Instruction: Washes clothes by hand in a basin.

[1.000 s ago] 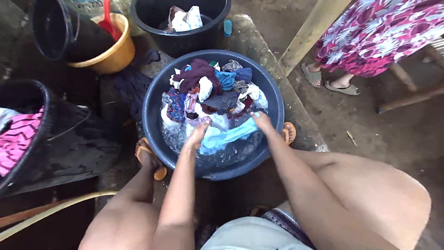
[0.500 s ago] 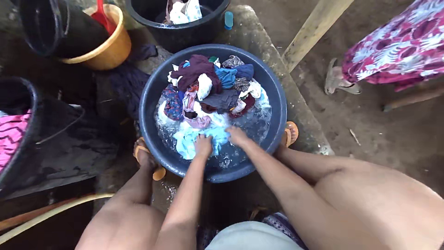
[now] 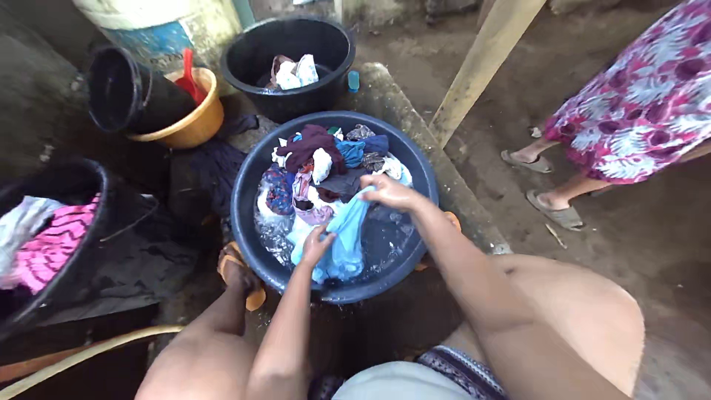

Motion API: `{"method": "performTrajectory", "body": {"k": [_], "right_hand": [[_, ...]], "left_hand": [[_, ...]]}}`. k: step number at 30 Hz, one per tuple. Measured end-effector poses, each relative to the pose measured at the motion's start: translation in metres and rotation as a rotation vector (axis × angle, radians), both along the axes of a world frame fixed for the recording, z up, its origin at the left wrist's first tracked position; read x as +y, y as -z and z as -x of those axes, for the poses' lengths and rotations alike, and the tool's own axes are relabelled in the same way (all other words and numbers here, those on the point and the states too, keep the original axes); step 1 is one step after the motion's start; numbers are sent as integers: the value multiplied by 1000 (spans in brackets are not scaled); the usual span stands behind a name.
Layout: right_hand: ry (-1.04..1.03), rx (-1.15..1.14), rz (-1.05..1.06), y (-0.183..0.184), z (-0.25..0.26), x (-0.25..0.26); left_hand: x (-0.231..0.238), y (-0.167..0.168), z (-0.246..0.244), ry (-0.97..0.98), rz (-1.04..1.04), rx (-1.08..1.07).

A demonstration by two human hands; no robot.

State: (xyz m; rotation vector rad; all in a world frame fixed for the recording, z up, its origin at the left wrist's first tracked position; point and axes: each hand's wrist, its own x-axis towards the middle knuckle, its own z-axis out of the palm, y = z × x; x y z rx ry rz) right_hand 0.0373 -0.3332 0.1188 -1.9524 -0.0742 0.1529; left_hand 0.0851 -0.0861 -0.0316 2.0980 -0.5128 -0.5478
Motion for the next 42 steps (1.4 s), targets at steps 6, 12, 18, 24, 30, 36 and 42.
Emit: {"method": "performTrajectory", "body": {"k": [6,12,18,24,30,36,42], "right_hand": [[226,-502,-131,-143,34,-52],[256,-632,-245,-199,41,-69],[85,-333,199,-112,18,-78],[-181,323,671,150,14,-27],[-338,699,696,204,57,33],[-331,468,375,168,25,35],[-216,92,-547,69,-5,30]], "left_hand": [[-4,-191,-16,-20,231,-301],[9,-299,-26,-75,550,-570],[-21,-202,-39,-119,735,-65],[-35,26,-14,374,-279,208],[-19,75,28,654,-694,247],[-49,-25,-7,685,-734,201],[-23,-233,-47,646,-29,-197]]}}
